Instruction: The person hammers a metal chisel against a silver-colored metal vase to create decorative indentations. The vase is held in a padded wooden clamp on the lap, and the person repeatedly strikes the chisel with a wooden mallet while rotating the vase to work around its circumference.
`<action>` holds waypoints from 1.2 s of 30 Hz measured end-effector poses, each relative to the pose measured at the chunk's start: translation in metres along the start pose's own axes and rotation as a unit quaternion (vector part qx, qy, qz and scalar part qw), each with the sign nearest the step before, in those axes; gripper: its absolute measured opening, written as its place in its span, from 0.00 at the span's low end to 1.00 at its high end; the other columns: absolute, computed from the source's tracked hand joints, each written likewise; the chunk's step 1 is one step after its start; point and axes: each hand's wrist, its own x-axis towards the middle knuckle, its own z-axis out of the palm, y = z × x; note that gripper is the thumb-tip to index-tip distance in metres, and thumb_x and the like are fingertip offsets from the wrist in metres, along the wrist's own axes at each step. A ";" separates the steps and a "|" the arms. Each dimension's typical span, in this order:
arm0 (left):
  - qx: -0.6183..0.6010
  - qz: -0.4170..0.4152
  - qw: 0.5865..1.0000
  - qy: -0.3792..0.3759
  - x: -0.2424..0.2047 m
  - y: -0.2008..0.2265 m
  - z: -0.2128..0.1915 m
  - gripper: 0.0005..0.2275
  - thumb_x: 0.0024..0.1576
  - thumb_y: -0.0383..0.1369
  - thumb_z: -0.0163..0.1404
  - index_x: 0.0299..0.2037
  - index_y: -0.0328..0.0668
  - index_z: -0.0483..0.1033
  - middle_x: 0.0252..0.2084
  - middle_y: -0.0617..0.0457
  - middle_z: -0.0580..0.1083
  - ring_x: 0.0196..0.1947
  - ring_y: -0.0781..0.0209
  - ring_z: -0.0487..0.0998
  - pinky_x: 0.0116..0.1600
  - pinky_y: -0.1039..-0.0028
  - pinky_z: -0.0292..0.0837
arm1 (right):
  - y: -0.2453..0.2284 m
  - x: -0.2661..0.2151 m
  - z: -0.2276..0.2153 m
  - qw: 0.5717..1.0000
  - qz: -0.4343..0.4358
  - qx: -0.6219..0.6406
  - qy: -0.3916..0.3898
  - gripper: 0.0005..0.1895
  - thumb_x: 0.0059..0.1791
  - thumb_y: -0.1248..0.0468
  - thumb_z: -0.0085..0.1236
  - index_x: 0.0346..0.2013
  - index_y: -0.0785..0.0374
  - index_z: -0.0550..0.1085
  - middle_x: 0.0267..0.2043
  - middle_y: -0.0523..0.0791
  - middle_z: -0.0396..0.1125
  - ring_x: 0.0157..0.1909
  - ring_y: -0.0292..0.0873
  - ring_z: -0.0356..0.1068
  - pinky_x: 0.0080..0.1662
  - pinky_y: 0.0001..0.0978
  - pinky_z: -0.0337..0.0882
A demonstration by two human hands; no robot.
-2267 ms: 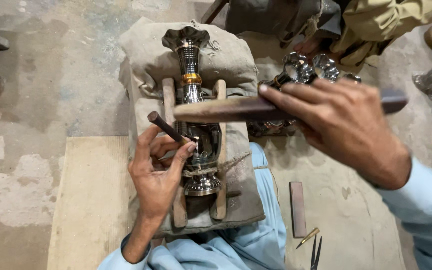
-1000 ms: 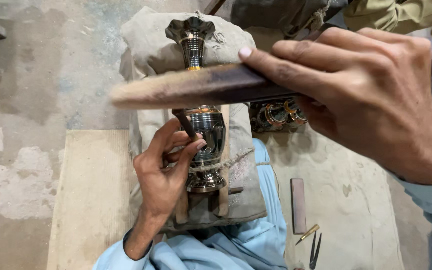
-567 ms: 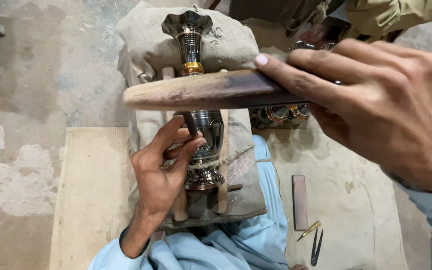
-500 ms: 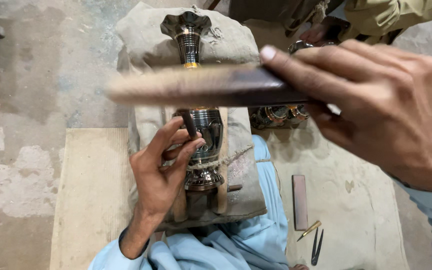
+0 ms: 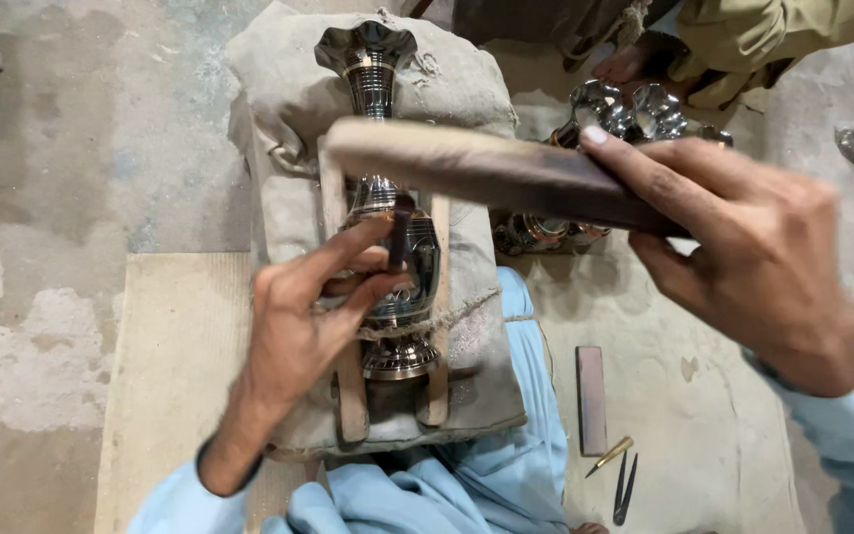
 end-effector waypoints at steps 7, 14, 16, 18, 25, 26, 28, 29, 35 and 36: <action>0.039 0.014 0.982 -0.182 0.032 0.021 -0.021 0.22 0.55 0.26 0.58 0.61 0.57 0.75 0.39 0.58 0.84 0.32 0.66 0.84 0.36 0.71 0.82 | 0.001 -0.031 0.054 0.993 0.070 0.043 -0.080 0.36 0.43 0.65 0.65 0.68 0.55 0.71 0.41 0.48 0.74 0.30 0.45 0.73 0.33 0.38 0.74; 0.042 0.063 0.965 -0.250 0.046 0.028 -0.025 0.25 0.51 0.23 0.56 0.59 0.60 0.77 0.42 0.58 0.83 0.36 0.64 0.84 0.40 0.71 0.84 | 0.003 -0.083 0.085 0.976 0.130 0.126 0.125 0.30 0.45 0.74 0.64 0.63 0.64 0.71 0.48 0.51 0.73 0.43 0.50 0.74 0.44 0.39 0.75; 0.058 0.018 0.957 -0.282 0.047 0.027 -0.025 0.24 0.53 0.26 0.58 0.60 0.63 0.77 0.33 0.59 0.82 0.28 0.64 0.82 0.36 0.71 0.83 | 0.003 -0.089 0.091 0.961 0.161 0.166 0.154 0.25 0.44 0.74 0.65 0.56 0.66 0.73 0.40 0.47 0.72 0.36 0.45 0.70 0.38 0.36 0.71; 0.066 0.100 0.960 -0.251 0.048 0.025 -0.025 0.21 0.53 0.27 0.58 0.57 0.60 0.77 0.40 0.60 0.83 0.35 0.65 0.83 0.42 0.72 0.83 | 0.001 -0.091 0.096 0.964 0.131 0.154 0.171 0.24 0.44 0.75 0.65 0.55 0.68 0.73 0.38 0.48 0.71 0.34 0.45 0.70 0.37 0.36 0.71; 0.210 0.130 0.911 -0.330 0.047 0.026 -0.025 0.29 0.59 0.21 0.53 0.67 0.70 0.75 0.33 0.58 0.80 0.33 0.61 0.81 0.40 0.68 0.82 | -0.008 -0.093 0.114 0.928 0.064 0.273 0.244 0.28 0.47 0.74 0.59 0.62 0.66 0.68 0.48 0.51 0.71 0.48 0.48 0.73 0.46 0.38 0.76; 0.172 0.131 0.926 -0.309 0.047 0.026 -0.025 0.27 0.58 0.22 0.54 0.65 0.67 0.75 0.36 0.58 0.81 0.33 0.60 0.82 0.40 0.68 0.81 | -0.005 -0.094 0.115 0.970 0.013 0.128 0.207 0.28 0.47 0.78 0.62 0.62 0.70 0.70 0.46 0.53 0.71 0.46 0.51 0.74 0.41 0.40 0.75; 0.092 0.133 0.950 -0.268 0.045 0.026 -0.026 0.23 0.57 0.24 0.56 0.61 0.61 0.75 0.43 0.56 0.83 0.35 0.59 0.83 0.38 0.68 0.81 | -0.001 -0.097 0.118 0.953 0.029 0.169 0.249 0.30 0.50 0.77 0.65 0.65 0.69 0.65 0.49 0.55 0.70 0.48 0.52 0.74 0.45 0.39 0.78; 0.096 0.124 0.952 -0.264 0.044 0.026 -0.025 0.26 0.54 0.21 0.55 0.62 0.61 0.74 0.41 0.57 0.83 0.35 0.60 0.83 0.40 0.68 0.82 | 0.001 -0.097 0.119 0.943 0.035 0.188 0.271 0.31 0.52 0.76 0.66 0.66 0.69 0.63 0.50 0.56 0.69 0.50 0.52 0.74 0.46 0.38 0.79; 0.107 0.090 0.965 -0.223 0.032 0.025 -0.018 0.28 0.52 0.20 0.55 0.63 0.59 0.73 0.40 0.56 0.83 0.34 0.61 0.84 0.43 0.71 0.83 | 0.010 -0.084 0.106 0.961 0.032 0.100 0.257 0.30 0.45 0.78 0.67 0.61 0.75 0.67 0.42 0.55 0.71 0.43 0.53 0.75 0.43 0.43 0.76; 0.103 0.083 0.967 -0.219 0.030 0.025 -0.017 0.27 0.53 0.21 0.55 0.63 0.59 0.73 0.40 0.56 0.83 0.35 0.61 0.84 0.43 0.71 0.84 | 0.010 -0.081 0.101 0.966 0.030 0.108 0.233 0.29 0.45 0.78 0.67 0.60 0.73 0.68 0.44 0.56 0.71 0.44 0.53 0.75 0.43 0.42 0.76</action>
